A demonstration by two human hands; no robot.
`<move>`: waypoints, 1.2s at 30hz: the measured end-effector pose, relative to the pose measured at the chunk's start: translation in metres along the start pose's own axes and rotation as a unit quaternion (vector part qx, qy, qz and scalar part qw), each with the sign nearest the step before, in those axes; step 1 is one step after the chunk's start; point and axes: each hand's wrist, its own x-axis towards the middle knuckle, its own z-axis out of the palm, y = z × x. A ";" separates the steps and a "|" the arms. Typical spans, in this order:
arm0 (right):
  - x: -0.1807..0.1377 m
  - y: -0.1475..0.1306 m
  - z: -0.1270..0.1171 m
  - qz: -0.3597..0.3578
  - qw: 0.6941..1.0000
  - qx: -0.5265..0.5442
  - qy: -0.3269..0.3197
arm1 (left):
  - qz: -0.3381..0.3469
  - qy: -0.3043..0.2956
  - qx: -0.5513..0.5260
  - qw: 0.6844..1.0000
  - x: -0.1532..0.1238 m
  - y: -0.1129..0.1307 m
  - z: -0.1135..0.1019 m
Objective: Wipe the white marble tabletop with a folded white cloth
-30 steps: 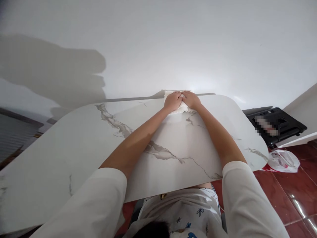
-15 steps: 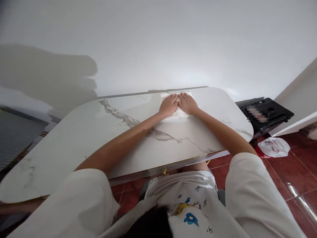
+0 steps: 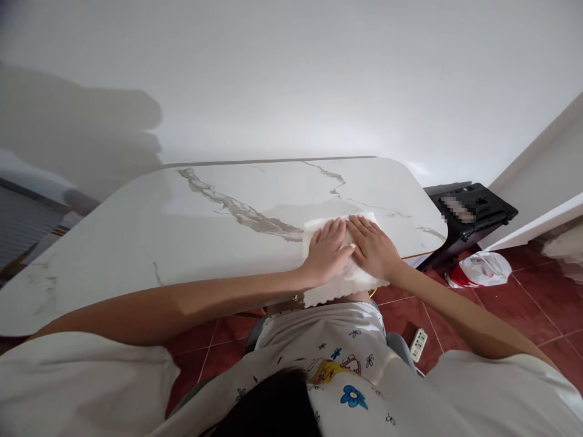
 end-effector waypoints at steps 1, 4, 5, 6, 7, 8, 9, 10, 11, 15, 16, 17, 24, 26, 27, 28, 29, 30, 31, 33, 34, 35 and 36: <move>-0.005 0.009 -0.002 0.000 1.000 0.004 0.000 | 0.009 0.003 -0.006 1.000 0.004 0.007 0.006; -0.012 0.041 -0.009 0.006 1.000 0.015 0.000 | 0.041 0.016 -0.023 0.999 0.022 0.026 0.020; -0.012 0.052 -0.010 0.012 1.000 0.016 0.003 | 0.051 0.019 -0.028 0.998 0.030 0.032 0.023; -0.010 0.063 -0.011 0.018 1.000 0.016 0.008 | 0.059 0.021 -0.030 0.998 0.039 0.036 0.024; -0.006 0.072 -0.012 0.024 1.000 0.014 0.012 | 0.064 0.023 -0.032 0.997 0.048 0.039 0.025; 0.000 0.081 -0.011 0.027 0.999 0.010 0.016 | 0.066 0.025 -0.032 0.997 0.058 0.041 0.024; 0.008 0.090 -0.010 0.029 0.999 0.004 0.017 | 0.067 0.026 -0.031 0.997 0.068 0.041 0.023; 0.017 0.097 -0.009 0.031 0.999 -0.002 0.018 | 0.065 0.031 -0.030 0.997 0.078 0.040 0.021; 0.028 0.104 -0.008 0.031 0.999 -0.007 0.017 | 0.063 0.036 -0.026 0.997 0.089 0.038 0.019; 0.084 0.127 0.002 0.029 0.999 -0.013 0.009 | 0.064 0.087 -0.004 0.994 0.135 0.018 0.009; 0.098 0.132 0.004 0.032 0.999 -0.014 0.008 | 0.069 0.104 0.003 0.992 0.146 0.013 0.006; 0.112 0.137 0.007 0.036 0.999 -0.014 0.009 | 0.075 0.120 0.008 0.990 0.158 0.007 0.003; 0.182 0.169 0.018 0.024 0.998 0.010 0.048 | 0.098 0.172 0.048 0.979 0.228 -0.014 -0.012; 0.195 0.176 0.017 0.036 0.998 0.023 0.056 | 0.102 0.172 0.061 0.978 0.246 -0.017 -0.013; 0.202 0.178 0.016 0.044 0.997 0.028 0.058 | 0.104 0.172 0.065 0.977 0.254 -0.019 -0.014; 0.208 0.181 0.016 0.050 0.997 0.030 0.058 | 0.105 0.172 0.068 0.977 0.263 -0.021 -0.014; 0.214 0.184 0.016 0.054 0.996 0.031 0.058 | 0.105 0.173 0.068 0.977 0.271 -0.022 -0.015; 0.220 0.187 0.016 0.057 0.996 0.030 0.056 | 0.105 0.174 0.066 0.977 0.278 -0.024 -0.016; 0.226 0.189 0.016 0.058 0.997 0.029 0.052 | 0.106 0.176 0.064 0.977 0.284 -0.026 -0.018; 0.235 0.195 0.018 0.060 0.997 0.028 0.047 | 0.108 0.177 0.062 0.976 0.294 -0.029 -0.020; 0.239 0.198 0.019 0.063 0.997 0.026 0.045 | 0.110 0.177 0.061 0.976 0.298 -0.030 -0.021; 0.242 0.200 0.020 0.066 0.997 0.024 0.044 | 0.110 0.176 0.061 0.976 0.300 -0.031 -0.022; 0.244 0.203 0.022 0.068 0.996 0.020 0.045 | 0.111 0.174 0.061 0.977 0.302 -0.031 -0.023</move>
